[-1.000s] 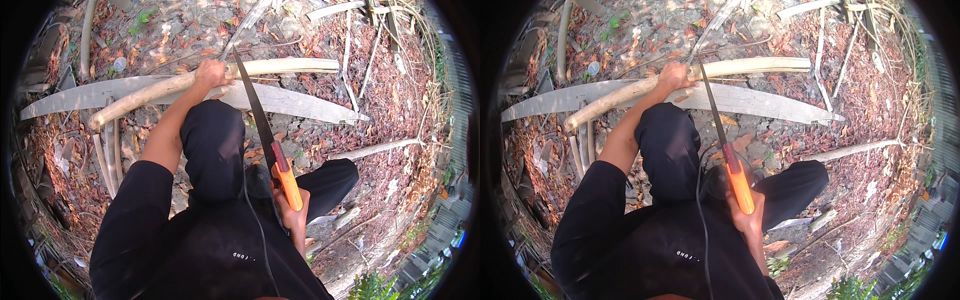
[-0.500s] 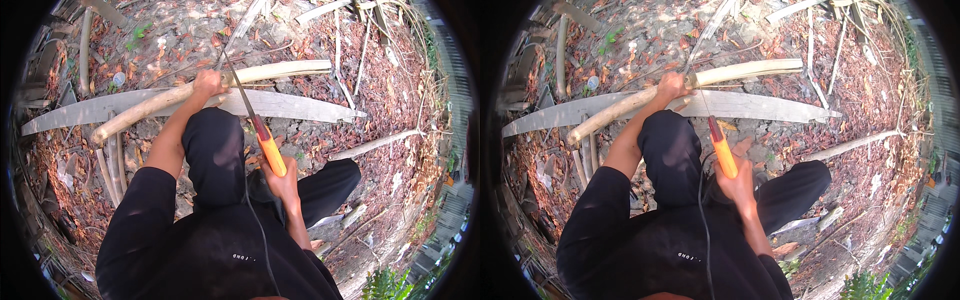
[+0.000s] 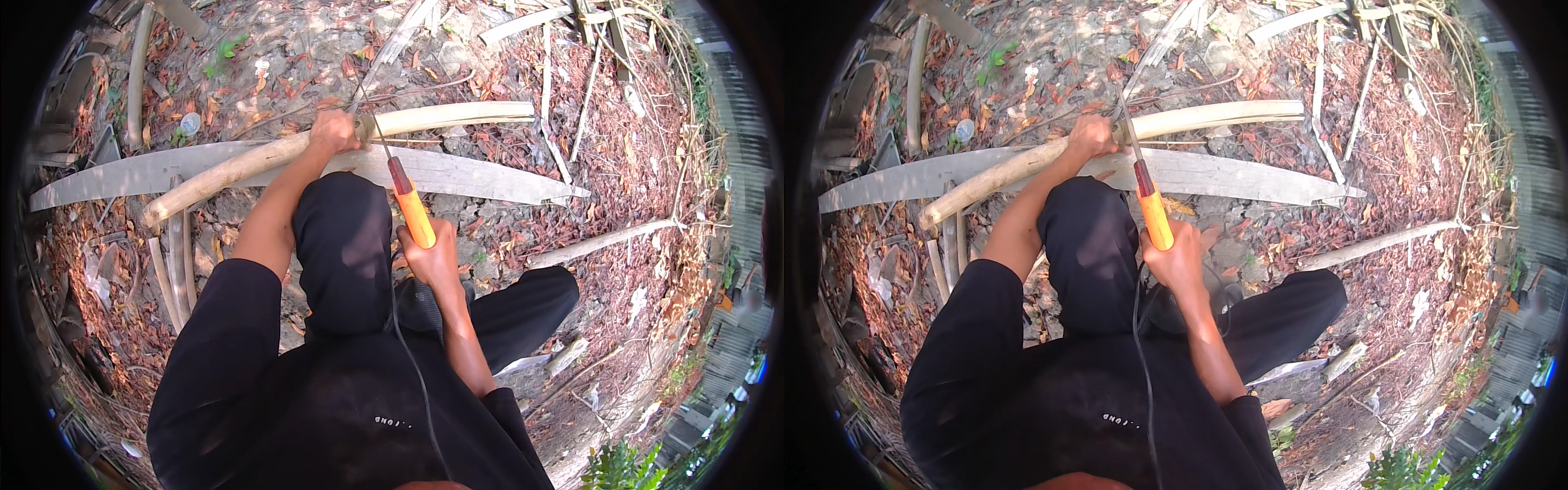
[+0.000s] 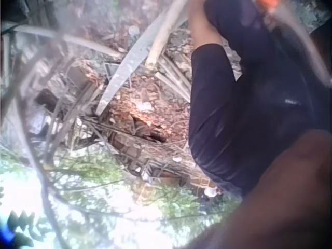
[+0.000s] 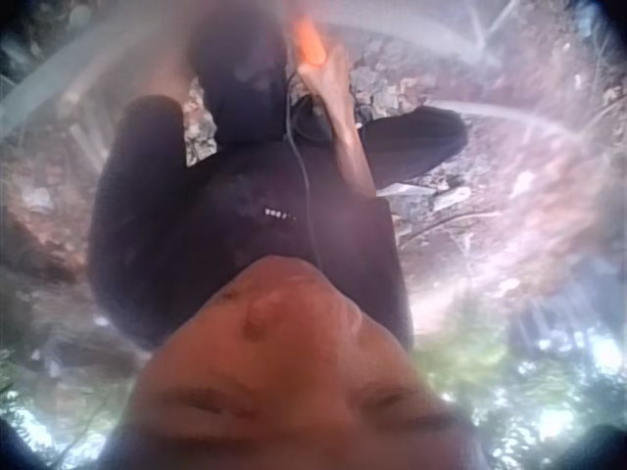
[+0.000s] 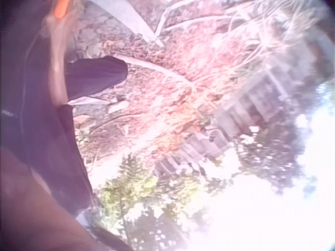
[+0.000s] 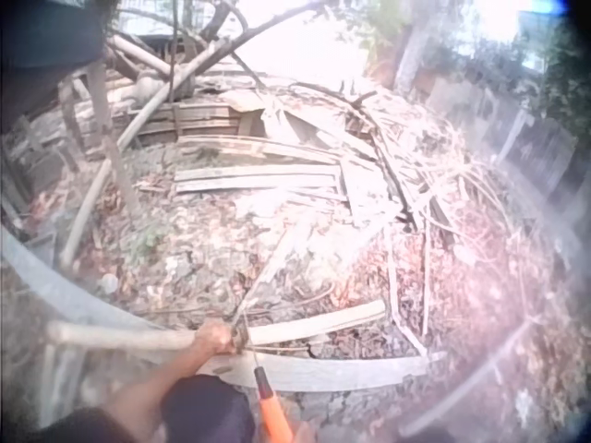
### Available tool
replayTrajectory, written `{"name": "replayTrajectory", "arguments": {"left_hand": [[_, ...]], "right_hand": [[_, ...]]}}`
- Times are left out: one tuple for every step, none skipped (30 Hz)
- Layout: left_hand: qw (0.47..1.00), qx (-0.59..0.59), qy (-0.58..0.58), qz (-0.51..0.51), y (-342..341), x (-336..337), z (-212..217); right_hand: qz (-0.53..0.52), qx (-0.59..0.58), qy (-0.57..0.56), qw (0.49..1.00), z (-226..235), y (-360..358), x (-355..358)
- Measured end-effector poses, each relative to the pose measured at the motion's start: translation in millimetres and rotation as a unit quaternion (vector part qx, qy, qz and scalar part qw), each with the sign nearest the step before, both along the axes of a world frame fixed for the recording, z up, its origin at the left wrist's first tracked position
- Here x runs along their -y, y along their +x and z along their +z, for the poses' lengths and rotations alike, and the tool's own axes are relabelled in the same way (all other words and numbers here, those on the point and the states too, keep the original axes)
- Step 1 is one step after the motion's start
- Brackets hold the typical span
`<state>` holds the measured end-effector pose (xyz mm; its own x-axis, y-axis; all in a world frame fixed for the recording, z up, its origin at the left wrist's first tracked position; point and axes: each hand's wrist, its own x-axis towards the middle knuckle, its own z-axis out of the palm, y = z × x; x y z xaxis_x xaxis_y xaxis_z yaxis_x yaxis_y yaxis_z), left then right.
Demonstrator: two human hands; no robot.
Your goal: The person sits on the ground and uses a hand saw to cut a long piece of light-colored wood resting on a larger plank. The person holds the wood with their left hand and saws with their right hand, periodically adjusting the wood's position.
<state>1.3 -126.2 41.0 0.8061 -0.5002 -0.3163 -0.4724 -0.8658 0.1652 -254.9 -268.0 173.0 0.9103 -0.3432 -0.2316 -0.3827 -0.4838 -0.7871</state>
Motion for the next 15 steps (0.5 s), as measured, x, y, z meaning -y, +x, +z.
{"name": "replayTrajectory", "arguments": {"left_hand": [[1.0,0.026,-0.002,-0.001,-4,2,1],[0.999,0.047,0.003,0.002,-14,-5,1],[0.999,0.043,0.013,0.004,-3,-8,3],[0.999,0.036,0.019,0.006,5,-5,4],[0.999,0.011,0.032,0.005,-6,-7,-3],[0.999,0.0,0.035,0.006,-15,-7,-8],[0.999,0.001,0.035,0.001,-12,-2,-6],[0.999,0.001,0.035,-0.003,-9,1,-4],[0.999,0.006,0.033,0.0,-8,-4,-3],[1.0,0.01,0.016,-0.014,-7,5,-1],[1.0,0.02,0.013,-0.007,-1,2,2],[1.0,0.019,0.023,-0.008,1,4,5],[0.999,0.018,0.032,-0.009,1,9,7],[0.999,0.004,0.047,-0.004,-9,2,2],[0.999,-0.001,0.051,-0.006,-30,-8,-4]], "right_hand": [[-0.011,-0.008,0.038,0.999,7,-8,5],[-0.018,-0.021,0.082,0.996,15,-21,5],[-0.01,-0.019,0.087,0.996,27,-38,7],[-0.005,-0.019,0.087,0.996,42,-62,12],[-0.01,-0.051,0.118,0.992,52,-81,17],[-0.03,-0.073,0.138,0.987,57,-88,17],[-0.055,-0.082,0.155,0.983,59,-88,16],[-0.038,-0.069,0.125,0.989,51,-71,11],[-0.02,-0.055,0.094,0.994,35,-40,6],[-0.054,-0.042,0.105,0.992,7,-14,7],[-0.067,-0.024,0.129,0.989,-8,15,6],[-0.045,-0.024,0.1,0.994,-6,16,10],[-0.024,-0.024,0.07,0.997,1,13,14],[0.003,-0.038,0.045,0.998,9,3,10],[0.013,-0.024,0.037,0.999,16,-26,0]]}}
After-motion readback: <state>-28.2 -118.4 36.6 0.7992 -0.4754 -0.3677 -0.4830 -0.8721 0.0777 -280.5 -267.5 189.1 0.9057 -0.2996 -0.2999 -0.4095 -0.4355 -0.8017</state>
